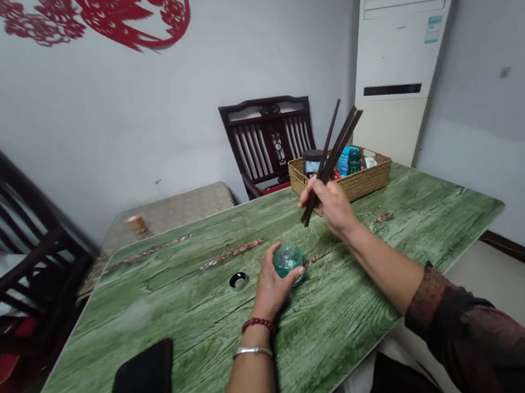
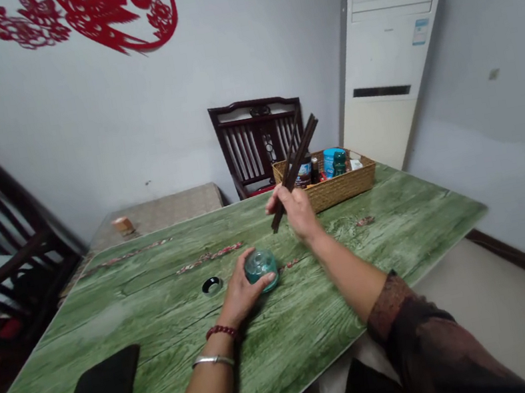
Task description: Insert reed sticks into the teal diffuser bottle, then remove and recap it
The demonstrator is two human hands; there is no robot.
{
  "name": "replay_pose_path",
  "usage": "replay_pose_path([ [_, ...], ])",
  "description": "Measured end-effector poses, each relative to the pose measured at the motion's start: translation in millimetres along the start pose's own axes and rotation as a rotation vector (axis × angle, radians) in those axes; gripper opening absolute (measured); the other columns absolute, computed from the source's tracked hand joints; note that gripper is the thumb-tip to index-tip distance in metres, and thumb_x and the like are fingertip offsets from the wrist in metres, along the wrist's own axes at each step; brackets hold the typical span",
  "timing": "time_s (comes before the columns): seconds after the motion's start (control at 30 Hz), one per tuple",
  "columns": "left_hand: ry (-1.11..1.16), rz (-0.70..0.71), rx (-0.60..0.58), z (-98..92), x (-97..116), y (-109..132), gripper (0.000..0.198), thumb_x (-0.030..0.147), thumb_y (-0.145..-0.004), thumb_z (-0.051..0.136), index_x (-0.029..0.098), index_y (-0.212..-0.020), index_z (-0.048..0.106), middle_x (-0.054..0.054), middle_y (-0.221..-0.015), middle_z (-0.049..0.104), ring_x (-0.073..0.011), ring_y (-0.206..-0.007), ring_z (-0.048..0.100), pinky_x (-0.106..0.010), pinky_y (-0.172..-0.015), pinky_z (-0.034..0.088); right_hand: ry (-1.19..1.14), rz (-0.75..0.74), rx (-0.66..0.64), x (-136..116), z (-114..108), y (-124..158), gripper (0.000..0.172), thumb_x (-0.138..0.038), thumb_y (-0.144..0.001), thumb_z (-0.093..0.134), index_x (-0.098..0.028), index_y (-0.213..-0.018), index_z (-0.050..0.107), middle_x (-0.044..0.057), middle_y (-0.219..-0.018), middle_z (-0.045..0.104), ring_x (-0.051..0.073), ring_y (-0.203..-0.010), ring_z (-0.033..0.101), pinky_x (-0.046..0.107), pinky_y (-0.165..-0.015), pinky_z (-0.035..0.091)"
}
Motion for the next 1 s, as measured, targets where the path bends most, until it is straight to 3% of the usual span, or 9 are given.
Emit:
replay_pose_path([
  [0.07,0.044,0.017,-0.020,-1.3,1.0,0.8,0.089,0.048,-0.066,0.079,0.019,-0.141,0.042,-0.018,-0.141,0.054,-0.0355,-0.128,0.056,-0.053,-0.109,0.041,0.269,0.031,-0.113,-2.3,-28.1,-0.8,0.039,-0.058,-0.095,0.045,-0.021,-0.086,0.056,-0.001,-0.069,0.062,0.014,-0.061,0.059,0.026,-0.065,0.048],
  [0.17,0.094,0.038,-0.058,-3.4,1.3,1.1,0.089,0.043,-0.067,0.078,0.019,-0.144,0.040,-0.018,-0.141,0.054,-0.0342,-0.127,0.057,-0.052,-0.110,0.040,0.901,0.131,-0.324,21.8,-74.9,13.2,0.026,-0.038,-0.098,0.046,-0.020,-0.090,0.063,0.002,-0.073,0.066,0.018,-0.069,0.062,0.027,-0.069,0.044],
  [0.23,0.085,0.037,-0.063,-4.1,0.4,0.3,0.084,0.040,-0.068,0.077,0.020,-0.142,0.044,-0.017,-0.138,0.057,-0.0334,-0.124,0.059,-0.052,-0.109,0.041,1.322,0.257,-0.378,45.7,-105.3,27.8,0.021,-0.030,-0.097,0.048,-0.019,-0.101,0.066,0.008,-0.091,0.073,0.021,-0.085,0.066,0.027,-0.075,0.043],
  [0.3,0.050,0.022,-0.049,-3.8,-1.4,-1.0,0.080,0.040,-0.067,0.078,0.019,-0.138,0.048,-0.016,-0.134,0.061,-0.0336,-0.120,0.061,-0.052,-0.106,0.043,1.540,0.363,-0.369,65.5,-129.2,41.4,0.023,-0.030,-0.097,0.050,-0.019,-0.107,0.067,0.012,-0.100,0.074,0.024,-0.093,0.068,0.029,-0.077,0.042],
  [0.5,-0.017,0.022,-0.028,-2.6,-0.9,-2.1,0.080,0.048,-0.067,0.078,0.019,-0.136,0.049,-0.016,-0.134,0.060,-0.0340,-0.121,0.060,-0.051,-0.105,0.045,1.668,0.403,-0.257,87.0,-158.8,52.8,0.026,-0.027,-0.097,0.052,-0.016,-0.117,0.064,0.016,-0.117,0.068,0.025,-0.107,0.064,0.031,-0.085,0.042],
  [0.67,-0.026,0.057,-0.037,-13.2,5.1,0.0,0.069,0.058,-0.082,0.060,0.018,-0.138,0.048,-0.017,-0.137,0.059,-0.0327,-0.125,0.058,-0.051,-0.106,0.043,1.717,0.351,-0.215,89.8,-163.7,46.8,0.028,-0.033,-0.096,0.057,-0.016,-0.118,0.062,0.015,-0.116,0.066,0.025,-0.109,0.061,0.033,-0.089,0.040],
  [0.83,-0.007,0.034,0.107,-27.6,2.3,-3.2,0.057,0.058,-0.093,0.042,0.020,-0.133,0.054,-0.013,-0.120,0.068,-0.0288,-0.112,0.064,-0.048,-0.100,0.047,1.756,0.298,-0.214,92.5,-164.3,47.2,0.029,-0.035,-0.095,0.059,-0.016,-0.116,0.063,0.014,-0.112,0.067,0.026,-0.106,0.061,0.033,-0.088,0.039],
  [1.0,-0.046,-0.022,0.351,-43.0,-6.2,-6.8,0.047,0.052,-0.092,0.047,0.019,-0.122,0.060,-0.011,-0.110,0.070,-0.0272,-0.104,0.065,-0.045,-0.094,0.050,1.743,0.300,-0.240,92.5,-167.8,51.0,0.025,-0.031,-0.096,0.055,-0.017,-0.114,0.065,0.013,-0.111,0.067,0.026,-0.106,0.060,0.033,-0.089,0.038],
])
Point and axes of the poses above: each hand's wrist, its own y-axis away from the middle knuckle, its own z-axis out of the palm, x = y × z, the point moved 2 cm from there along -y, towards the middle knuckle
